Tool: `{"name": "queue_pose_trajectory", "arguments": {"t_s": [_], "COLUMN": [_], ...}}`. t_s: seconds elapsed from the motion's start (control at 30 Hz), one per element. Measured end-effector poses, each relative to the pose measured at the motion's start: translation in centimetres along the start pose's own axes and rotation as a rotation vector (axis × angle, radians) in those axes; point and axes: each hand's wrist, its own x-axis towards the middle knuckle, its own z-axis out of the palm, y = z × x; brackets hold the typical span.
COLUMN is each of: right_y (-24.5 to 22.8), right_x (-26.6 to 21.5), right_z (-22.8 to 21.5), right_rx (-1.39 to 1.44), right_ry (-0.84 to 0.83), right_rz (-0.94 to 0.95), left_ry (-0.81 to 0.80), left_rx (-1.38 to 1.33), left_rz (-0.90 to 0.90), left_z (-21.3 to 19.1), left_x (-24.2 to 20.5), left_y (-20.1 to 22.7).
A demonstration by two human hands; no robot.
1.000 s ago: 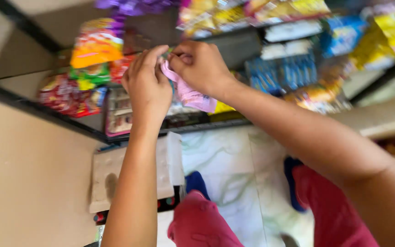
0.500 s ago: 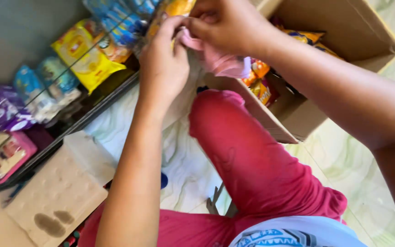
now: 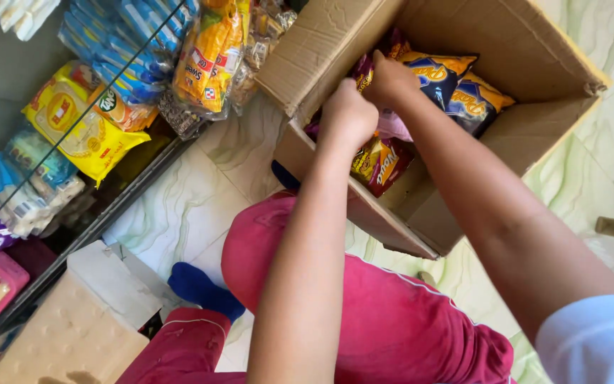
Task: Wiping and stocking bags of snacks onto store shelves from a cardboard box.
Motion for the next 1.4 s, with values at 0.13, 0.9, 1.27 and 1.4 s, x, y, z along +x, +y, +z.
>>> {"name": "queue_pose_trajectory", "arguments": {"t_s": [0.13,0.9,1.27,1.4], "right_y": [-0.9,0.8,-8.5,-19.8], "right_x": [-0.4,-14.3,-19.4,-25.6], "right_z": [2.3,-8.8,-16.7,-16.7], "right_rx": [-0.042,1.053,1.743,0.680], "right_ry": [-0.166,-0.074,0.425,0.706], "right_rz": [0.136,-0.295,-0.779,-1.012], "left_ry": [-0.006,0.097,0.147,0.311], "left_rx": [-0.251,-0.811,-1.069,-1.129], "left_rz": [-0.087,0.214,0.432,0.500], "left_z": [4.7,0.4,-13.1,-15.8], "left_x": [0.5,-4.3,-12.0,-15.3], "left_y": [-4.5,-1.6,-0.6,-4.0]}}
